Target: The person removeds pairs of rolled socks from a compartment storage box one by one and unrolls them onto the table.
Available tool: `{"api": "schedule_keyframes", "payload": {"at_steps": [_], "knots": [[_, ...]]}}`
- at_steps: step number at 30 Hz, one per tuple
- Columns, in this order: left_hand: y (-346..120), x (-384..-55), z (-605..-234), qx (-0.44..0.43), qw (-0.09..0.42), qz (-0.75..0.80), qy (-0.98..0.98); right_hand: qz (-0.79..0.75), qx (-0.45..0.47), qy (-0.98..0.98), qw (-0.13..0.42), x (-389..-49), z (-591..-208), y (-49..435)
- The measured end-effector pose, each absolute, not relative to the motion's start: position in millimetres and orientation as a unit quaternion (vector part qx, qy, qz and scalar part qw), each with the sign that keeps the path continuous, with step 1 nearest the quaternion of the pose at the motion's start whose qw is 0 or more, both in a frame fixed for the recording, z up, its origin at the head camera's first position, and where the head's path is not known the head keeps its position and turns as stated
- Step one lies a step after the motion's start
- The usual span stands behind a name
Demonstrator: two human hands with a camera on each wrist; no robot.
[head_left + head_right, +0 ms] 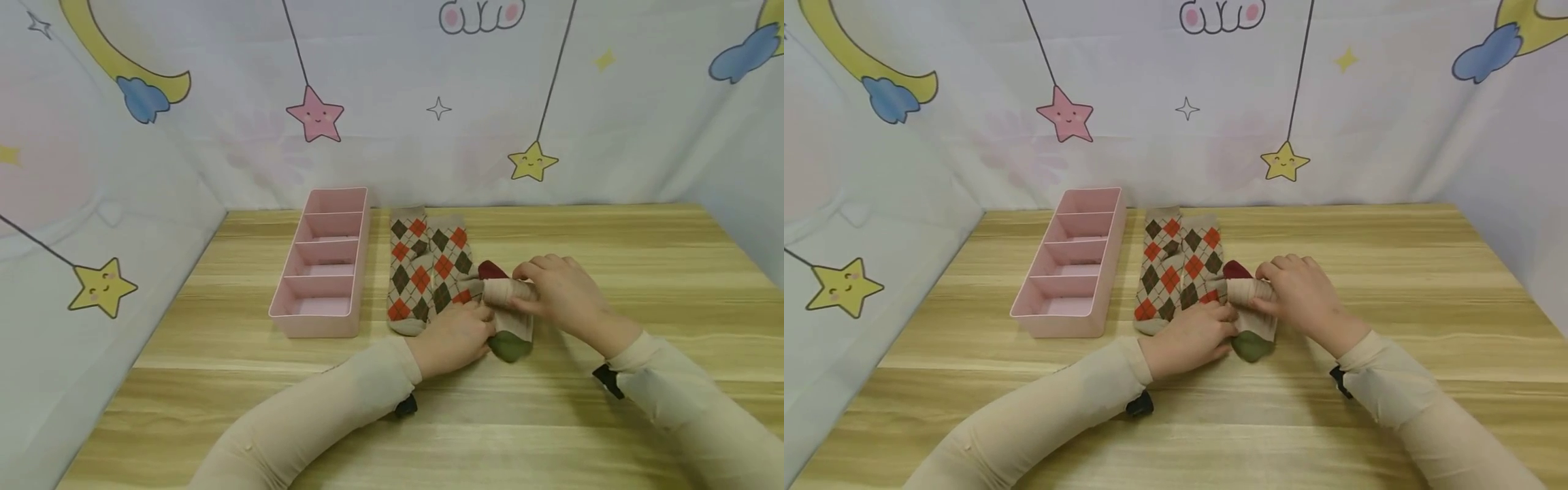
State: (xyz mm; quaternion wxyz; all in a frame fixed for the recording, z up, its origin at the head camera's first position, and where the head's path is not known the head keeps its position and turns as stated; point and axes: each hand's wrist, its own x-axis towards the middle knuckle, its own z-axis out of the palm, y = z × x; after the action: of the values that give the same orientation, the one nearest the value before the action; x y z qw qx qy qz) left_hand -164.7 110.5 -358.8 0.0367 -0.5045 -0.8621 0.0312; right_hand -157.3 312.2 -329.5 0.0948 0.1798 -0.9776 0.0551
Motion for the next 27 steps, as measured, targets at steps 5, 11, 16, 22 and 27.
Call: {"api": "schedule_keyframes", "payload": {"at_steps": [5,11,16,22,27], "knots": [[110,-164,-360,-0.505,0.028,0.025,-0.862,0.044,0.184,-0.976,0.109,-162,-331,312],[111,-166,-359,-0.504,0.014,0.013,-0.863,0.045,0.174,-0.976,0.124,-171,-333,314],[112,-170,-360,-0.498,0.002,-0.016,-0.867,0.055,0.173,-0.973,0.146,-178,-337,317],[113,-171,-360,-0.498,0.001,-0.020,-0.867,0.069,0.169,-0.972,0.147,-185,-340,318],[114,-171,-359,-0.493,-0.006,-0.031,-0.870,0.078,0.169,-0.970,0.158,-189,-342,319]]}}
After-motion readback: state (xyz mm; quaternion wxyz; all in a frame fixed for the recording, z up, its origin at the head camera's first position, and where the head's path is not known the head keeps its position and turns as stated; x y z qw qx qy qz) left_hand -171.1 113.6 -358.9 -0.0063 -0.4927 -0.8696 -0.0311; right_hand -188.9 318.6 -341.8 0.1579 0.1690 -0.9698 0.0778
